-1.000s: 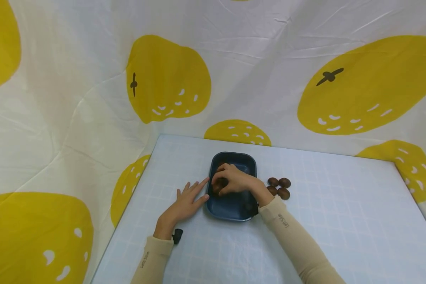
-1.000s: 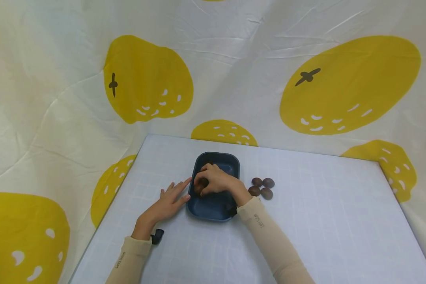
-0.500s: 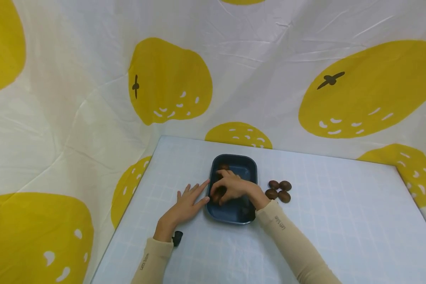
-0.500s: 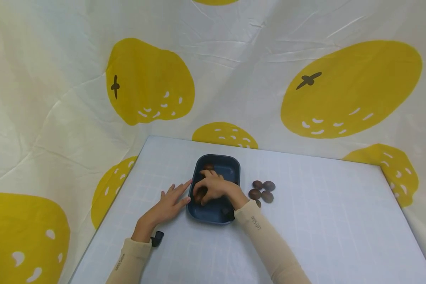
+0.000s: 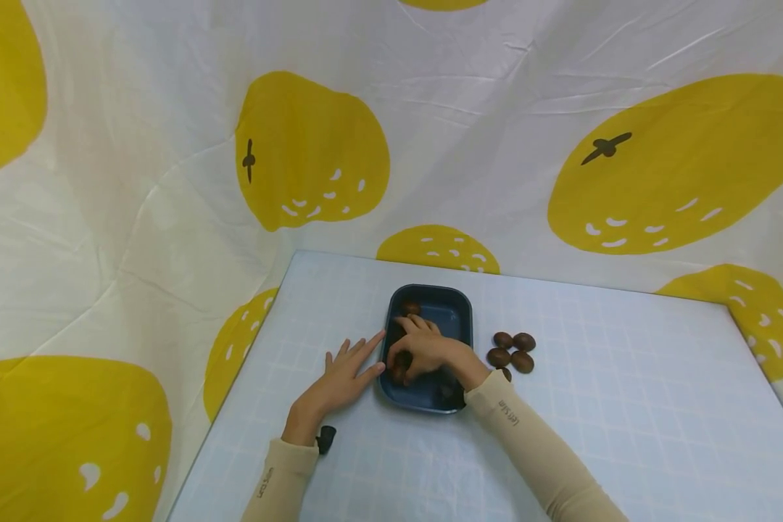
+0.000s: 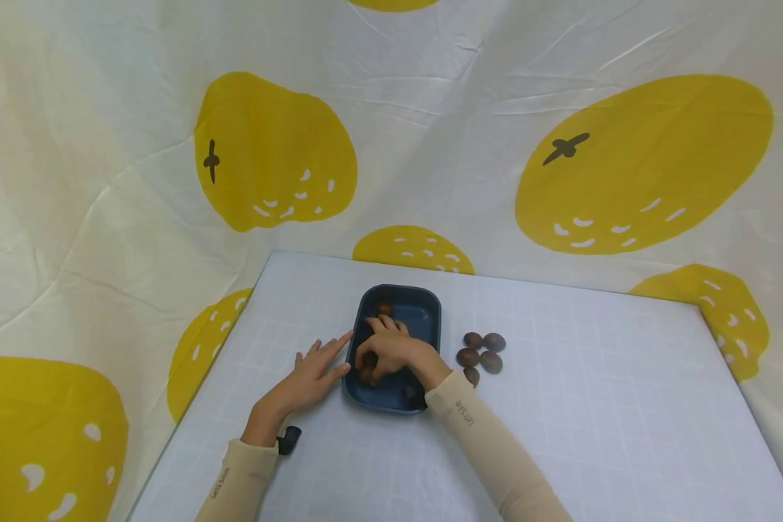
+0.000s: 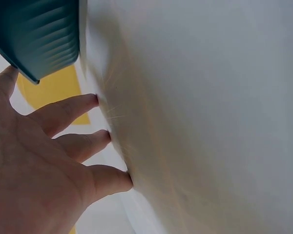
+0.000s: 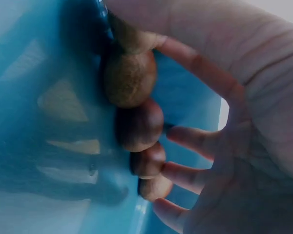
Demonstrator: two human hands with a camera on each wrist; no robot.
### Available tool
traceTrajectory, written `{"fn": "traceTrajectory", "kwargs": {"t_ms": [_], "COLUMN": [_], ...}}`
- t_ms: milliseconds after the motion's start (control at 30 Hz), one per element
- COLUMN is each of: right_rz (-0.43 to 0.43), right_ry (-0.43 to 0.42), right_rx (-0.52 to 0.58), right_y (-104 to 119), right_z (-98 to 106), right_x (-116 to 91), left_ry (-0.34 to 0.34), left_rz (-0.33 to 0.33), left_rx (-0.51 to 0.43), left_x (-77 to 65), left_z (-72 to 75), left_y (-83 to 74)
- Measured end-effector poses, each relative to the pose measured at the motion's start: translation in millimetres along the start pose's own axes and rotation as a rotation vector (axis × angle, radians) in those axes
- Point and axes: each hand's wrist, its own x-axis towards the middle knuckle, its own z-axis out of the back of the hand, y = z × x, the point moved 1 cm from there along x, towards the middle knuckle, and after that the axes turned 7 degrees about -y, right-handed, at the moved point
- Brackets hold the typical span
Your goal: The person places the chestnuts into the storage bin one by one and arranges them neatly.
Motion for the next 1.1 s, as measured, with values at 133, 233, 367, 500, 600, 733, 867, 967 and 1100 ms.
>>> {"fn": "traceTrajectory", "kwargs": {"t_ms": [133, 233, 367, 500, 600, 733, 867, 967, 1100], "right_rz": [-0.005, -0.003, 0.001, 0.002, 0.014, 0.052, 0.091, 0.115, 0.151], "right_ry": [-0.007, -0.019, -0.037, -0.043, -0.056, -0.101, -0.16, -0.219, -0.312], "right_rx": [-0.025, -0.023, -0.004, 0.045, 0.106, 0.124, 0.137, 0.203, 0.283], "right_y": [3.0, 3.4, 1.9, -0.4, -1.3, -3.5, -5.2, -6.7, -10.4], "right_z": [-1.0, -1.5, -1.5, 1.4, 8.3, 23.0, 39.2, 49.5, 57.7], "right_x": [0.2, 0.6, 1.2, 0.2, -1.8, -9.1, -21.0, -31.1, -44.1], "left_ry": [0.001, 0.001, 0.0, 0.003, 0.004, 0.008, 0.005, 0.004, 0.006], "left_rz": [-0.008, -0.008, -0.007, -0.01, -0.006, 0.004, 0.012, 0.014, 0.012], "left_rx": [0.0, -0.002, -0.002, -0.004, -0.004, 0.004, 0.008, 0.009, 0.011], "left_x": [0.1, 0.6, 1.2, 1.1, 0.6, 0.7, 0.6, 0.6, 0.9], "left_z": [-0.1, 0.0, -0.1, -0.2, 0.2, 0.2, 0.8, 0.8, 0.0], "left_y": [1.2, 1.2, 1.4, 1.5, 1.9, 1.8, 1.1, 0.6, 1.1]}}
